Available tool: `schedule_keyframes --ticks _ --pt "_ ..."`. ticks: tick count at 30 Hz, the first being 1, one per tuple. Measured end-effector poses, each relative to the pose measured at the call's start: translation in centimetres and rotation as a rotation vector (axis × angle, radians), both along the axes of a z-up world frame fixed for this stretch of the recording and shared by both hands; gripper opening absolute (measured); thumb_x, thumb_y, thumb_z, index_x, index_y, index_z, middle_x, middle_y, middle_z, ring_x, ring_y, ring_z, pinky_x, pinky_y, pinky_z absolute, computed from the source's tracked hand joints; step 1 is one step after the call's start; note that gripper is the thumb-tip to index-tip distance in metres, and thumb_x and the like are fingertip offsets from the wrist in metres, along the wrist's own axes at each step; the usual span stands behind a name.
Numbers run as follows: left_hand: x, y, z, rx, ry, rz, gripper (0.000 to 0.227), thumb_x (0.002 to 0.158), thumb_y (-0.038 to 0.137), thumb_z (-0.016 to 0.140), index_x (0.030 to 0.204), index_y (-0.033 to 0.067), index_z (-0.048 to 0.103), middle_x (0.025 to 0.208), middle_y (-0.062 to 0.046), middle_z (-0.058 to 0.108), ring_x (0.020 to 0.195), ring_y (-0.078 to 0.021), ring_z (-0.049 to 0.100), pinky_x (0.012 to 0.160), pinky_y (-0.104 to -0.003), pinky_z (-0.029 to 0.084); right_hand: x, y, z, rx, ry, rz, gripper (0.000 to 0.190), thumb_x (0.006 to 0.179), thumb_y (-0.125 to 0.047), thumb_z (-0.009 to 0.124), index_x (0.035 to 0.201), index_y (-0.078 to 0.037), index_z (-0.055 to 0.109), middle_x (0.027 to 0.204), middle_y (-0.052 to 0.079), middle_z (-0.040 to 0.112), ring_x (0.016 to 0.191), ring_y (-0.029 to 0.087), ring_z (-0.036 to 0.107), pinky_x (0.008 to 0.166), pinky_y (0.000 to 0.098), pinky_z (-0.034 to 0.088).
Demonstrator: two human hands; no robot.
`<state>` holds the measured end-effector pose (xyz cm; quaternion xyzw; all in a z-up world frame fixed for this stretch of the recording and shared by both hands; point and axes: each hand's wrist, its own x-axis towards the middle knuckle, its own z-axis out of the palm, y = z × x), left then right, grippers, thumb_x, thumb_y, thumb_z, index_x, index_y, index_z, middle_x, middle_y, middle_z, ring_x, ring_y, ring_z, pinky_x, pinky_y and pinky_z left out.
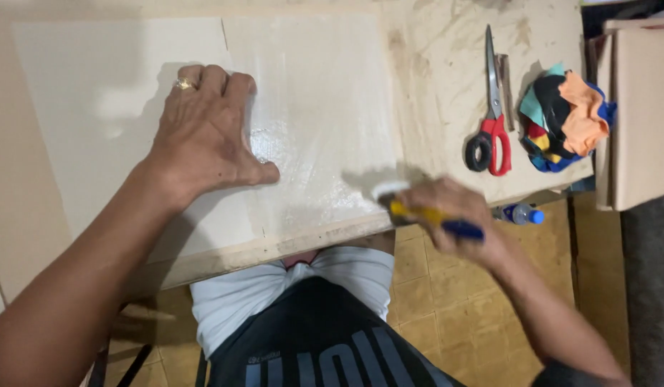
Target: The person arranges two rectangular pieces of paper on a workbench and applies a white adhesive to their surfaces using a brush. The person then places a third piece of paper on top of the glued sheets.
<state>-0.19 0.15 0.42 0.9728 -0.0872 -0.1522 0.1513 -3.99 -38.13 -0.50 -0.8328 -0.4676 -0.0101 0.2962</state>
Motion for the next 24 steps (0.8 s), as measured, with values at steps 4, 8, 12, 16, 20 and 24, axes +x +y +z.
schedule_keyframes --ticks 4,8,12,16,20,24 --pt "0.3 0.2 -0.4 -0.011 -0.061 -0.002 0.101 0.046 0.064 0.083 0.124 0.0081 0.054 0.116 -0.016 0.051 0.116 -0.0392 0.041 0.098 -0.041 0.039 -2.9 -2.1 1.1 -0.026 0.198 -0.118 0.021 0.095 -0.018 0.07 0.113 -0.008 0.068 0.112 0.011 0.077 0.094 0.022 0.078 0.082 0.0324 0.066" --pt "0.3 -0.2 0.2 0.022 -0.019 -0.005 0.111 0.048 0.067 0.091 0.133 0.0075 0.051 0.123 -0.018 0.051 0.12 -0.0406 0.042 0.097 -0.049 0.043 -2.7 0.1 0.9 0.192 0.075 -0.27 0.036 0.101 -0.006 0.069 0.133 -0.007 0.053 0.114 0.013 0.07 0.095 0.021 0.07 0.083 0.028 0.062" --pt "0.3 -0.4 0.8 -0.01 0.007 0.024 0.099 0.049 0.057 0.088 0.127 0.0074 0.053 0.122 -0.016 0.051 0.119 -0.039 0.041 0.098 -0.048 0.042 -5.2 5.9 -0.5 0.124 -0.104 -0.156 0.032 0.091 -0.022 0.084 0.116 -0.012 0.066 0.115 0.005 0.076 0.102 0.02 0.076 0.09 0.0317 0.061" --pt "0.6 -0.5 -0.1 0.011 -0.024 0.034 0.104 0.044 0.061 0.084 0.127 0.008 0.052 0.123 -0.016 0.051 0.124 -0.0416 0.039 0.097 -0.045 0.043 -5.1 6.5 0.7 0.356 0.442 -0.122 0.022 0.095 -0.012 0.073 0.116 -0.009 0.069 0.12 0.01 0.075 0.107 0.023 0.079 0.096 0.0304 0.066" --pt "0.6 -0.6 0.6 0.038 0.028 0.035 0.106 0.046 0.062 0.087 0.13 0.0082 0.051 0.124 -0.015 0.051 0.124 -0.0406 0.039 0.098 -0.047 0.043 -4.6 7.8 0.3 0.152 -0.002 -0.321 0.013 0.094 0.003 0.071 0.107 0.0 0.069 0.109 0.014 0.07 0.099 0.028 0.069 0.086 0.0364 0.054" --pt "0.5 -0.4 0.3 -0.01 -0.029 0.021 0.103 0.044 0.059 0.088 0.126 0.0068 0.054 0.121 -0.017 0.052 0.119 -0.0414 0.042 0.096 -0.047 0.044 -6.9 11.5 -0.3 0.253 0.098 -0.108 0.016 0.094 -0.01 0.076 0.107 -0.005 0.069 0.105 0.011 0.077 0.094 0.022 0.078 0.084 0.0318 0.064"
